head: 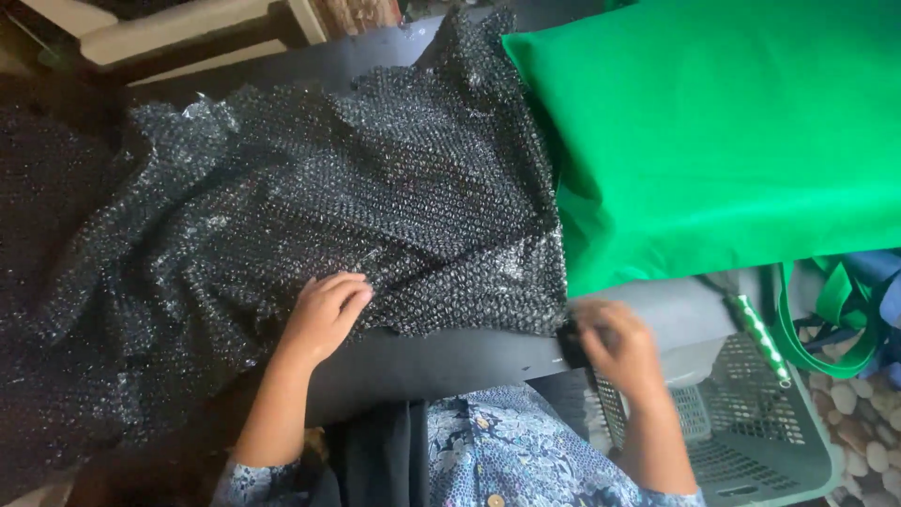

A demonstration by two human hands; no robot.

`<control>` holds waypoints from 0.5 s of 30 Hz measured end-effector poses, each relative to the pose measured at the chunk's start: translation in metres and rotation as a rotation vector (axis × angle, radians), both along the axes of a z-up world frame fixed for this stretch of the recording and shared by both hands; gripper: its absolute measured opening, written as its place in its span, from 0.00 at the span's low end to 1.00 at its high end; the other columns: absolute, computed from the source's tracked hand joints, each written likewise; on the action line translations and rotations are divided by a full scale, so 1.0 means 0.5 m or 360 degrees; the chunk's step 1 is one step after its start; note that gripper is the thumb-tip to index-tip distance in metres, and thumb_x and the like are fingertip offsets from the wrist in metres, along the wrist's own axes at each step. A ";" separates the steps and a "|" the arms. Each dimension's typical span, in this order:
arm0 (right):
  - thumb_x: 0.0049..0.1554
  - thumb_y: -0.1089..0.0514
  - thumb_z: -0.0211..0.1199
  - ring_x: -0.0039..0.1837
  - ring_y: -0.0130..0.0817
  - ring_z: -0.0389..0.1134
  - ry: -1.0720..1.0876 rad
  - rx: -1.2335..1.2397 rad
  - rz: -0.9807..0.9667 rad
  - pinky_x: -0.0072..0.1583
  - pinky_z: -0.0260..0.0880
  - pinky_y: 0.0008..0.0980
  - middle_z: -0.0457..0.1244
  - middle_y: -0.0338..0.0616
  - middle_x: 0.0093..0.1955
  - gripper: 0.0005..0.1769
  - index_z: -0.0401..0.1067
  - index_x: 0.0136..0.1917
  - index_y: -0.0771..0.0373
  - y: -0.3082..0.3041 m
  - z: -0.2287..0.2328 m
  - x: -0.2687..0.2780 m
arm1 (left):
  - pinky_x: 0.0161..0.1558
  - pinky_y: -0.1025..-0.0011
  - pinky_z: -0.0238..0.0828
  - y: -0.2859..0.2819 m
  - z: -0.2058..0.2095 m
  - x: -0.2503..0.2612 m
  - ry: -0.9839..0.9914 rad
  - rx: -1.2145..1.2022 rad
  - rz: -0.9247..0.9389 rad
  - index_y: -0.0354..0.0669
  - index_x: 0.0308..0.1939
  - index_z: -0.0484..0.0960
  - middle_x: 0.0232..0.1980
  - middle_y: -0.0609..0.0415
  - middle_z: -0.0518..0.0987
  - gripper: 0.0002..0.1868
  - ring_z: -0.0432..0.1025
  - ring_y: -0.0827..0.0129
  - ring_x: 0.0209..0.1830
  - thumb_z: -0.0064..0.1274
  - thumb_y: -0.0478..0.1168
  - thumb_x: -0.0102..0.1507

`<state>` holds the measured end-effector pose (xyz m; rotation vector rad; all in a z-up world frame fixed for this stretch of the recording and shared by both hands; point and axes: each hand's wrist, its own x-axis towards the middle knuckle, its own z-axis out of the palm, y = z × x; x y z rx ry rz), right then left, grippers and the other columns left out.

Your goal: Dusting a green tote bag and wrapping it in black bubble wrap, then securing it with tape.

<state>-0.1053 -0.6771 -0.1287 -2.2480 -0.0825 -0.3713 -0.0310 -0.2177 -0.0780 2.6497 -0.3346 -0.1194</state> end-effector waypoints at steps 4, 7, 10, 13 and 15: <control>0.48 0.66 0.79 0.66 0.56 0.66 -0.0635 -0.0450 -0.0160 0.68 0.64 0.52 0.67 0.52 0.63 0.31 0.75 0.64 0.62 -0.062 0.095 0.042 | 0.69 0.30 0.49 -0.072 0.129 0.003 0.0035 0.0044 -0.0148 0.52 0.70 0.74 0.72 0.45 0.72 0.26 0.66 0.45 0.71 0.46 0.54 0.70; 0.37 0.60 0.85 0.72 0.61 0.60 -0.0691 -0.0826 -0.0206 0.73 0.59 0.57 0.63 0.53 0.69 0.44 0.77 0.68 0.50 -0.046 0.130 0.109 | 0.68 0.28 0.49 -0.148 0.183 0.018 -0.0026 0.0038 -0.0431 0.49 0.73 0.70 0.73 0.37 0.68 0.30 0.61 0.38 0.73 0.49 0.54 0.69; 0.43 0.56 0.82 0.80 0.57 0.58 -0.0541 -0.1252 -0.0207 0.77 0.42 0.72 0.65 0.46 0.72 0.32 0.80 0.61 0.38 -0.050 0.093 0.165 | 0.68 0.26 0.46 -0.224 0.169 0.040 0.0070 0.0188 -0.0684 0.50 0.77 0.64 0.78 0.33 0.60 0.37 0.51 0.31 0.77 0.55 0.54 0.66; 0.59 0.58 0.76 0.76 0.47 0.67 -0.0662 -0.1148 -0.0246 0.82 0.36 0.64 0.70 0.35 0.68 0.10 0.81 0.51 0.42 -0.106 0.039 0.206 | 0.72 0.28 0.35 -0.283 0.132 0.058 0.0385 0.0494 -0.0755 0.53 0.81 0.56 0.83 0.33 0.45 0.38 0.33 0.28 0.82 0.50 0.52 0.69; 0.60 0.65 0.71 0.78 0.53 0.65 -0.0579 -0.0823 -0.0181 0.80 0.36 0.73 0.69 0.41 0.68 0.13 0.78 0.54 0.48 -0.131 0.100 0.211 | 0.74 0.33 0.22 -0.329 0.153 0.076 0.0641 0.0572 -0.0704 0.60 0.82 0.46 0.84 0.42 0.32 0.38 0.22 0.37 0.82 0.45 0.52 0.71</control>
